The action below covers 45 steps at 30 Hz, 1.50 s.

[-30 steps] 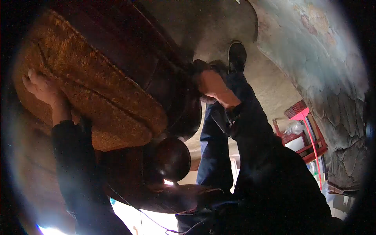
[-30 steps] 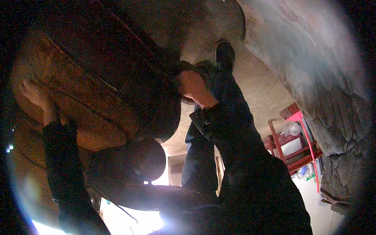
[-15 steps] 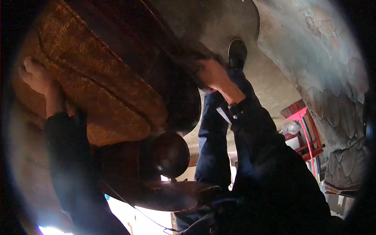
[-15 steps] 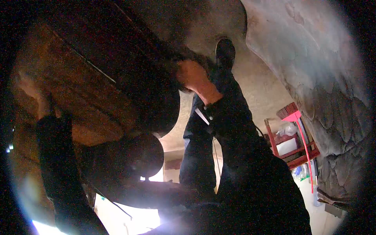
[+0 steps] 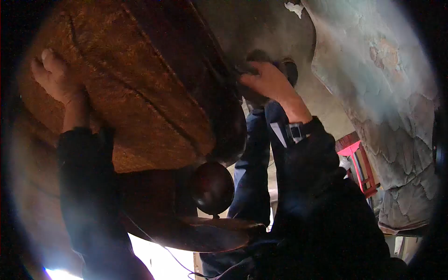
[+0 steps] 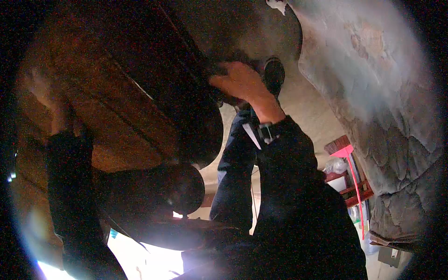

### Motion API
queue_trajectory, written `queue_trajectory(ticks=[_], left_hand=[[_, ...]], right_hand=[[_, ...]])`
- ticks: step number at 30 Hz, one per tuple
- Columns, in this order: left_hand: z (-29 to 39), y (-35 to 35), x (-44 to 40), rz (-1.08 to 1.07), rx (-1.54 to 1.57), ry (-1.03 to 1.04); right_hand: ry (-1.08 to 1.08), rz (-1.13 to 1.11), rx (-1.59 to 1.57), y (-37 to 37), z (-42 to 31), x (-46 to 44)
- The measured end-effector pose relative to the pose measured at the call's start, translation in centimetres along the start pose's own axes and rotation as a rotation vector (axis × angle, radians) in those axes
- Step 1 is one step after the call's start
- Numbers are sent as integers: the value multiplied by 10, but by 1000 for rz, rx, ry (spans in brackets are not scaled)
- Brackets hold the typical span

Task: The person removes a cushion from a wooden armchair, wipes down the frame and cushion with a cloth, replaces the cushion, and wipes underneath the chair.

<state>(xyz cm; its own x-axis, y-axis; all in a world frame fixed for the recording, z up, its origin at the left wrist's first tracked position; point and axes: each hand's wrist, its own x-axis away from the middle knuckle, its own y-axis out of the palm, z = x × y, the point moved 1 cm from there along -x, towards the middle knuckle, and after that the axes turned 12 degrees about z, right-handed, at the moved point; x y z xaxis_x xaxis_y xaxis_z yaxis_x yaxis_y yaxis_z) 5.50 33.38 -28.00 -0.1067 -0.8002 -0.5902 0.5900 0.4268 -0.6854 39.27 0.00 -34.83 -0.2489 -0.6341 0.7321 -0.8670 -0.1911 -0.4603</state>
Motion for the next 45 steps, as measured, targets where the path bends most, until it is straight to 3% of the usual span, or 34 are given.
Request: queue_trajectory(ticks=[3,6,8,9,13,15,17,24,26,29,31,33,34,36,38,40,41,43,44,45], left_hand=[[-6,-5,-4,-70,-63,52],[-18,-11,-4,-190,-139,80],[-8,-11,-4,-260,-213,79],[-1,-9,-2,-209,-197,9],[59,-7,-4,-1,-142,-269],[45,-3,1,49,-134,-213],[50,-4,2,84,-125,-158],[47,-7,5,4,-34,-265],[50,-5,4,51,-18,-242],[53,-9,9,31,27,-287],[51,-5,3,46,12,-103],[64,-5,2,52,-24,-184],[68,-8,4,53,-66,-275],[44,-4,7,46,-31,-279],[49,-8,6,41,-9,-283],[67,-8,6,42,-125,-294],[68,-8,5,39,-123,-295],[62,-7,1,36,-159,-276],[42,-8,1,36,-158,-274],[12,-11,2,-5,-253,-63]], right_hand=[[-126,-115,-48,7,-18,-17],[16,-58,-312,19,-43,-14],[-313,189,61,36,-47,-13],[-312,195,65,37,-45,-12],[-240,2,225,40,-28,-6],[-260,-80,264,42,-23,-16],[-327,-351,541,37,-35,-23],[-376,-569,610,39,-43,-42],[-345,-514,460,37,-45,-42],[-322,-487,571,34,-44,-34],[-354,-506,543,56,-15,-54],[-385,-531,514,57,4,-63],[-660,-606,251,46,13,-61],[-683,-650,-39,6,16,-42],[-450,-642,-54,-21,11,-27],[207,-379,-435,-28,21,-24],[211,-378,-435,-26,11,-23],[-394,-134,102,-8,-19,-29],[-394,-133,101,3,-26,-27],[-445,-188,297,18,-28,-18]])
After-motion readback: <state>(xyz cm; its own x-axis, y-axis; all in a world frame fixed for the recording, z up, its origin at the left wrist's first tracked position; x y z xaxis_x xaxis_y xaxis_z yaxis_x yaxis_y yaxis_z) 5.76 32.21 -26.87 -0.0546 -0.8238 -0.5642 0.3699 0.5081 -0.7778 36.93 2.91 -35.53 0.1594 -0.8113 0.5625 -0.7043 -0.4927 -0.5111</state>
